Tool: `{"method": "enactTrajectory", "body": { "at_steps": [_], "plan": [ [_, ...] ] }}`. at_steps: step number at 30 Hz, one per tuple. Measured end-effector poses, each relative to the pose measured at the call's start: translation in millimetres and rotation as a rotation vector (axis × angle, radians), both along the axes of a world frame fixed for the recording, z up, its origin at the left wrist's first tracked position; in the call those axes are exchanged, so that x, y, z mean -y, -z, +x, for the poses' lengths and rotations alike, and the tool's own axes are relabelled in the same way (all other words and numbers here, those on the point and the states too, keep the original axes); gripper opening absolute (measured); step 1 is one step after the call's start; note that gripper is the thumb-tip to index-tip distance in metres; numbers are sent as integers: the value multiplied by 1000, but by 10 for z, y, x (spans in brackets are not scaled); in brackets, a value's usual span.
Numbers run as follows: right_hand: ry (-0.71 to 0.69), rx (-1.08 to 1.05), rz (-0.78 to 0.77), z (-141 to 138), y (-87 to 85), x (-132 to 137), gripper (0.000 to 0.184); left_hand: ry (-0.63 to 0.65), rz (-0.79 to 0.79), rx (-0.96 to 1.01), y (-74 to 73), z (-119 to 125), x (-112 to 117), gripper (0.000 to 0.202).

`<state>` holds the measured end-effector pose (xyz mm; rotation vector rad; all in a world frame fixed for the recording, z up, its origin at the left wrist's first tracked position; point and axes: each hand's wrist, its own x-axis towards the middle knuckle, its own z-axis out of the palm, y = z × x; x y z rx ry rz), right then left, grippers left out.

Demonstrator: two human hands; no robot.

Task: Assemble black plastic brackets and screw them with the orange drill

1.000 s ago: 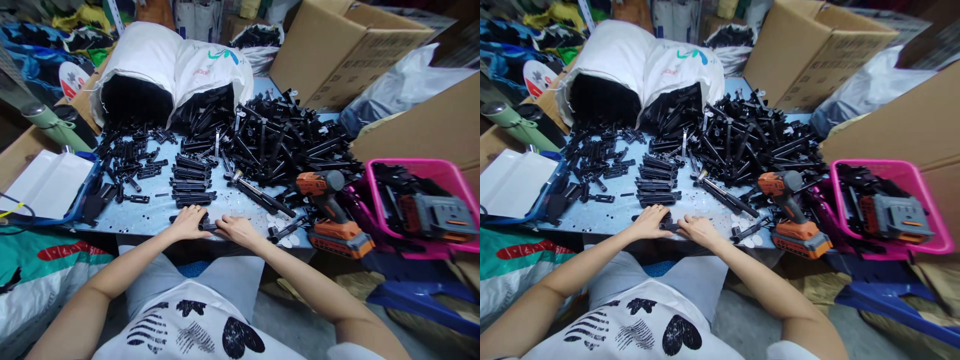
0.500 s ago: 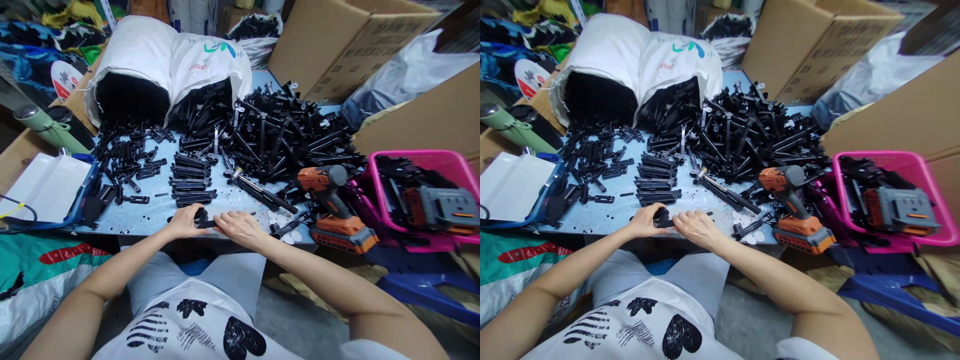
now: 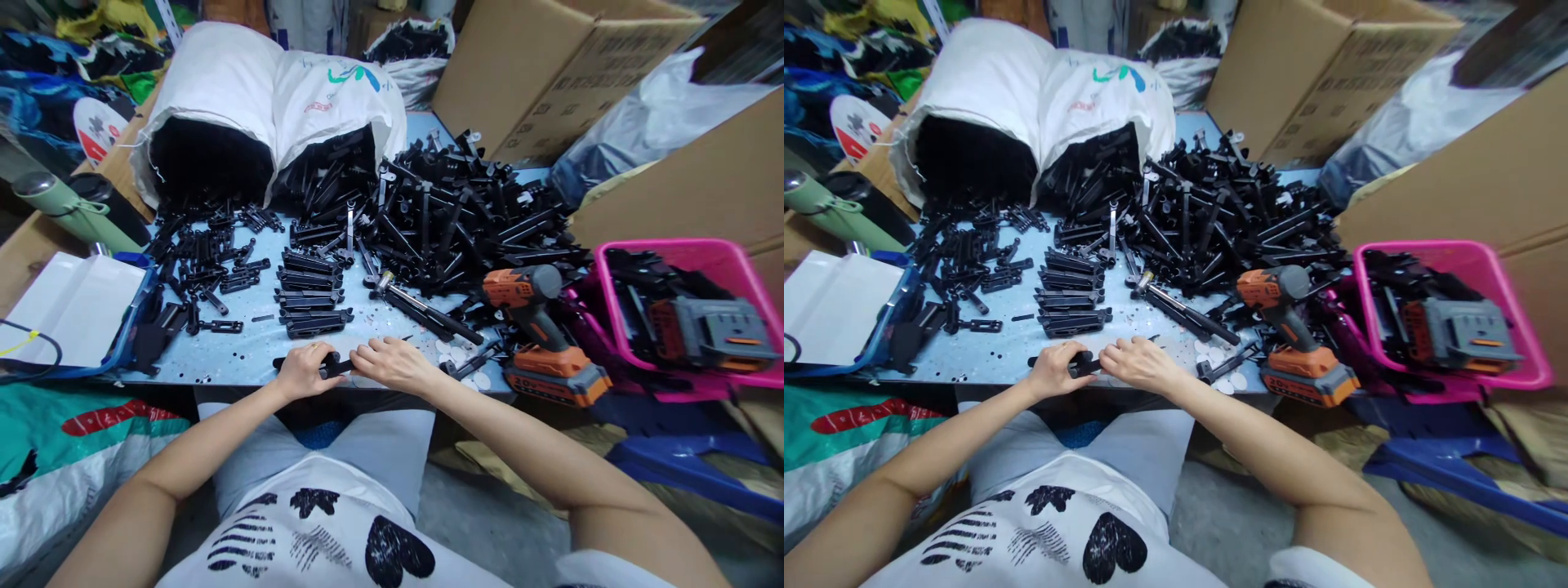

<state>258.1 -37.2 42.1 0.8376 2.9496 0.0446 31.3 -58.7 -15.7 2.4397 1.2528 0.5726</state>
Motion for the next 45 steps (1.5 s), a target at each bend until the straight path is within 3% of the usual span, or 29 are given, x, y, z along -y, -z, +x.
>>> {"method": "enactTrajectory", "body": {
  "at_steps": [3,5,7,9,12,14,17,20,23,26,32,34,37,42,45],
  "plan": [
    [51,-73,27,120,255,-76,38,81,45,-48,-71,82,-154,58],
    [91,-141,16,198,445,-95,39,35,108,-45,-156,116,-489,54],
    [115,-205,-23,253,600,-70,38,-156,108,-48,-246,105,-1017,37],
    [145,-248,-73,275,688,-13,37,-371,35,-142,-307,53,-1633,34],
    [178,-275,-151,264,684,31,37,-514,-161,-332,-293,-26,-2419,32],
    [194,-292,-176,233,609,-65,35,-562,-236,-379,-222,-28,-2739,27],
    [271,-330,-131,113,460,-509,33,-629,-284,-410,-91,43,-2955,26],
    [383,-339,-67,-140,362,-1231,34,-634,-279,-423,-18,106,-3009,25],
    [446,-211,-76,-472,351,-1944,33,-602,-243,-421,-25,92,-2983,23],
    [553,-54,-70,-724,404,-2402,31,-581,-186,-405,-77,5,-2884,24],
    [625,-3,-58,-771,564,-2600,28,-547,79,-220,-238,-375,-2481,23],
    [635,-7,-44,-760,601,-2585,29,-515,144,-148,-278,-538,-2216,21],
    [711,-48,-26,-811,639,-2575,33,-412,225,-73,-252,-736,-1629,18],
    [785,-103,-30,-923,667,-2586,28,-195,342,-18,24,-844,-572,18],
    [792,-111,-24,-911,663,-2555,29,-184,349,-50,173,-832,-246,20]
  ]
}}
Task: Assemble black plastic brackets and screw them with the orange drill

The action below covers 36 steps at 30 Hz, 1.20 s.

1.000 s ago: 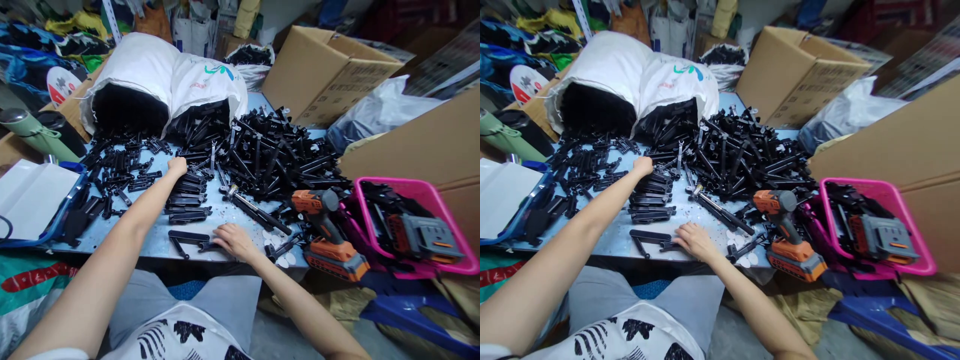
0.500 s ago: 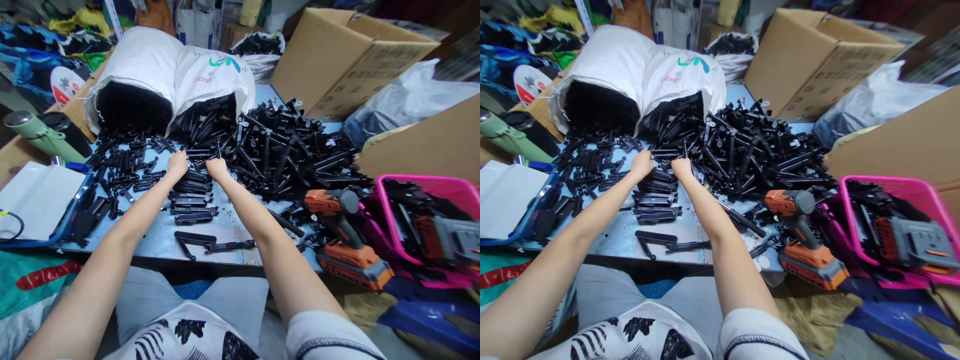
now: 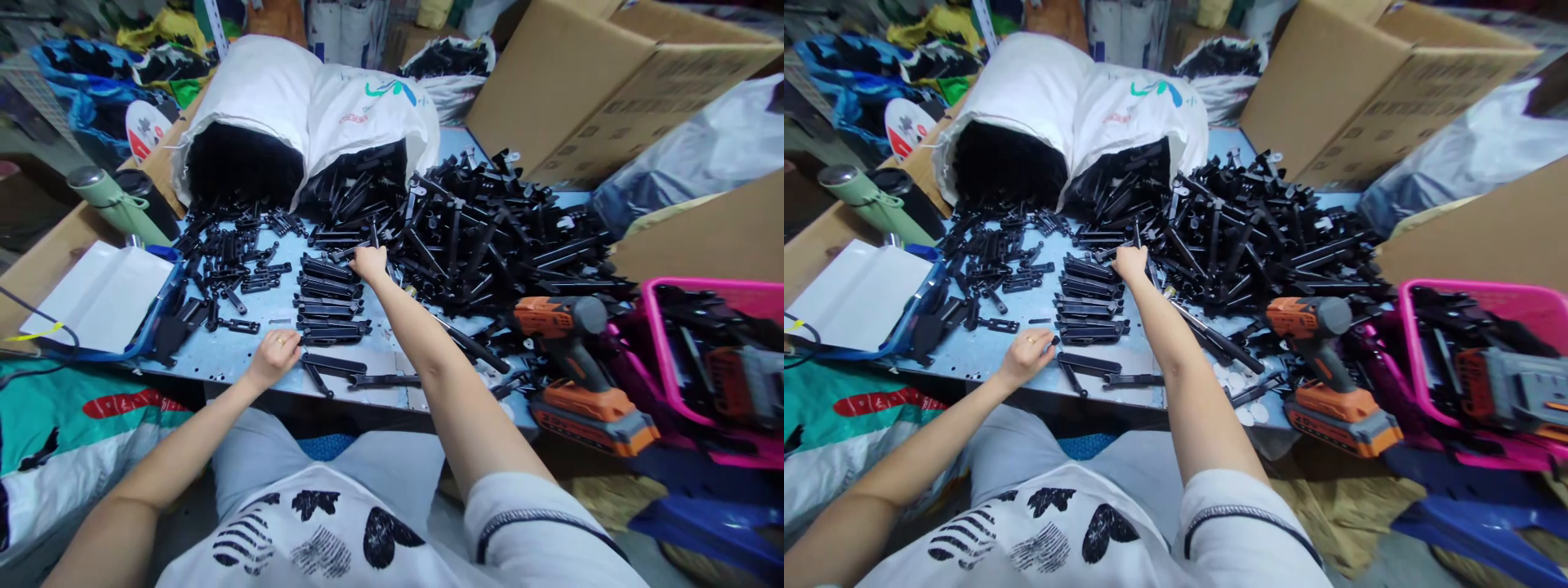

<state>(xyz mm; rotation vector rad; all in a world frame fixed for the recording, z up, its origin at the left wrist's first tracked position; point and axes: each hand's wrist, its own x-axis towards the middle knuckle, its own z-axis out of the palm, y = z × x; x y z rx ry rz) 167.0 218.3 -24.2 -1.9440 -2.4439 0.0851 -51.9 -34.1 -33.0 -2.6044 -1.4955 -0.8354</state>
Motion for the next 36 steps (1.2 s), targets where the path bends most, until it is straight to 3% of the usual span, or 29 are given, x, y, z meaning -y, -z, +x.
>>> {"method": "enactTrajectory", "body": {
  "at_steps": [4,10,15,18,23,30,36],
  "plan": [
    [54,-95,-5,72,-55,78,27,19,35,-53,51,2,93,22],
    [161,-430,32,212,-226,335,29,108,248,-87,13,-47,69,17],
    [-19,-713,9,412,-302,854,19,241,306,-104,40,-67,132,21],
    [-68,-727,-14,569,-356,1243,26,227,250,-78,19,-21,190,23],
    [-105,-791,-230,778,-453,1843,25,142,133,79,37,129,238,24],
    [-262,-691,-261,812,-369,2303,12,123,136,94,216,161,214,19],
    [-557,-317,-110,658,-414,2470,13,113,110,67,205,153,226,22]
  ]
}}
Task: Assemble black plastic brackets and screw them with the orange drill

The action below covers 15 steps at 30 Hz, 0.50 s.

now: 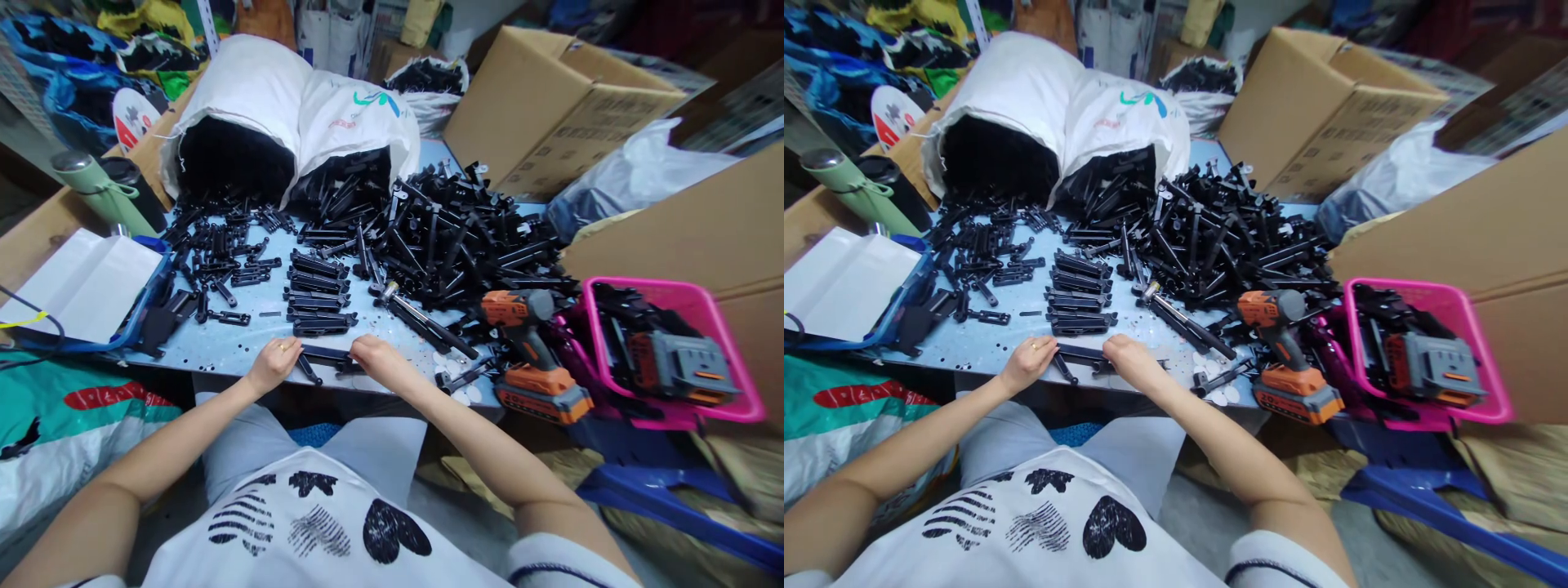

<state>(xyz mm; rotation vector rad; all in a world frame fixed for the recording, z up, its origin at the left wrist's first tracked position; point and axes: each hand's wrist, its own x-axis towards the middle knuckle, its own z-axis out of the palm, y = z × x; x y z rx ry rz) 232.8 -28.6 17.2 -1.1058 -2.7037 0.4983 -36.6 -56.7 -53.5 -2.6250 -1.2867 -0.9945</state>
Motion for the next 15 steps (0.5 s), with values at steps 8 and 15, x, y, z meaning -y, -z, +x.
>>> {"method": "enactTrajectory", "body": {
  "at_steps": [8,15],
  "plan": [
    [88,54,-31,-43,-69,-32,10,16,-80,-141,-210,309,39,27],
    [-36,133,71,-103,19,0,7,130,-394,-276,-339,727,-35,46]
  ]
}}
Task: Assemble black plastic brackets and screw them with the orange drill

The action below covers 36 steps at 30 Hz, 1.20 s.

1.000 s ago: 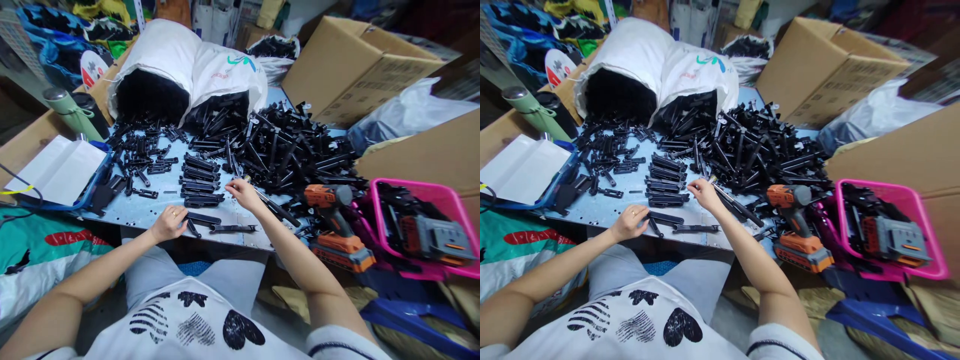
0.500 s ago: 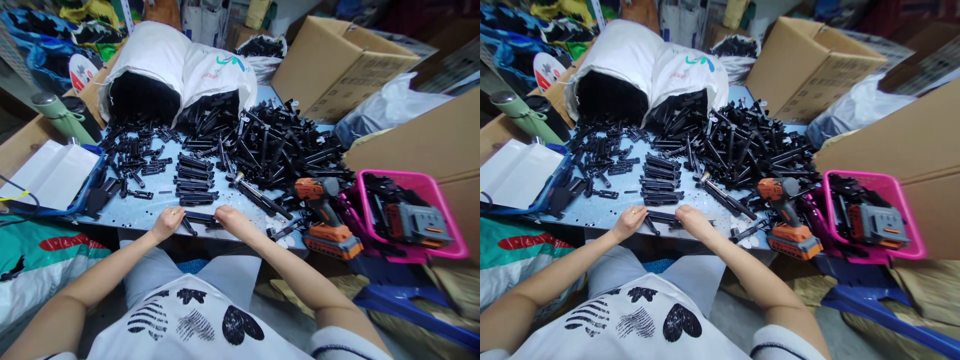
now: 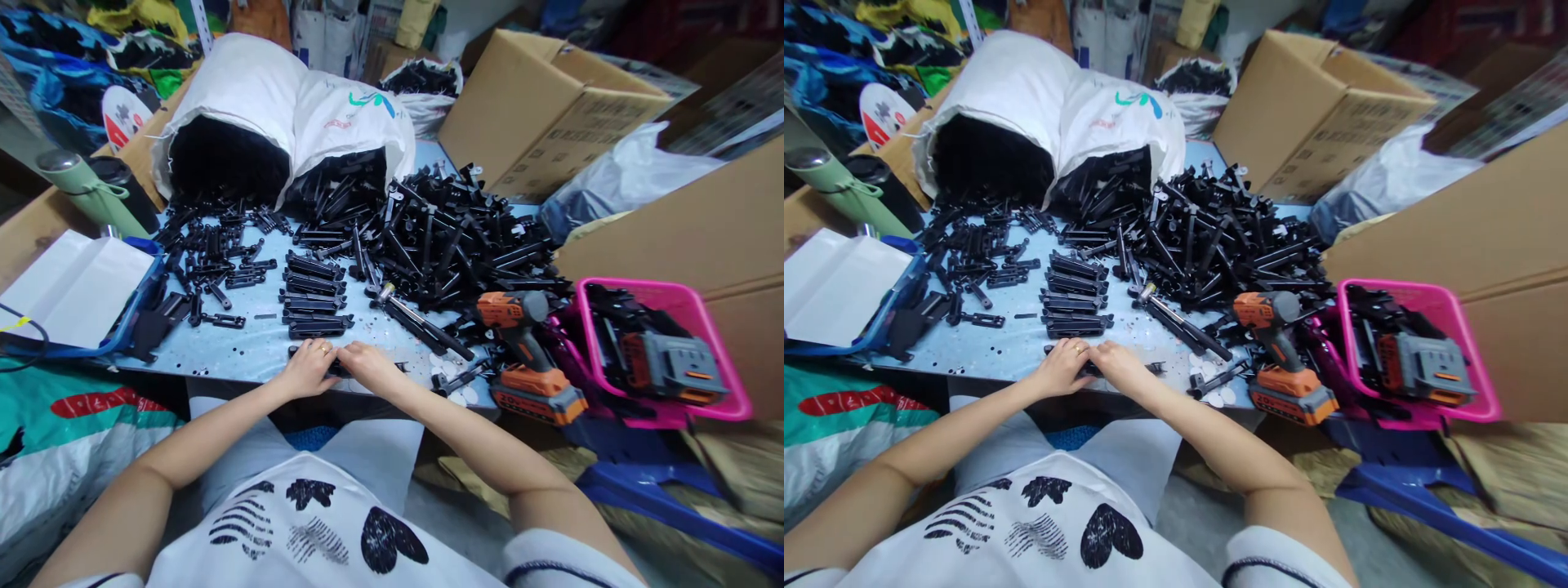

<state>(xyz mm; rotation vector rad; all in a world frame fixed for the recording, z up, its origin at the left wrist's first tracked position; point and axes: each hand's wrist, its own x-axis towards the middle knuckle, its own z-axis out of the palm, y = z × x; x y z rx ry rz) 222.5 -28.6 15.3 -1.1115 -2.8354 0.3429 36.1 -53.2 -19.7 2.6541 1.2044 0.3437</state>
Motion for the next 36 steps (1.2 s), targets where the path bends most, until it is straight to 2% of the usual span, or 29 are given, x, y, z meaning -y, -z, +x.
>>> {"method": "enactTrajectory", "body": {
  "at_steps": [6,9,11,15,20,23,25,27,29,31,32,34,36],
  "plan": [
    [12,-473,91,294,543,119,23,1,-38,-6,90,-4,-25,58],
    [-21,-490,97,409,713,159,38,3,-35,0,145,9,-36,51],
    [-59,-429,76,449,735,133,41,-8,-24,24,167,21,-36,49],
    [-140,-233,51,521,630,10,39,-23,12,30,161,27,16,50],
    [100,48,131,585,530,24,55,9,156,-90,133,-71,78,51],
    [117,44,127,560,425,125,60,10,212,-46,56,-163,66,44],
    [46,-57,101,533,229,207,63,-9,227,47,-89,-205,105,48],
    [-100,-216,29,510,-54,303,64,23,188,224,-314,-214,223,53],
    [-260,-414,-88,481,-327,430,63,108,74,456,-570,-183,411,57],
    [-365,-610,-231,414,-468,597,60,163,-67,643,-777,-113,622,61],
    [-382,-703,-291,353,-464,693,59,172,-120,719,-842,-64,720,62],
    [-323,-820,-350,163,-313,890,59,148,-165,833,-872,50,885,66],
    [-97,-838,-284,-100,-42,1041,58,86,-133,873,-781,170,995,73]
  ]
}}
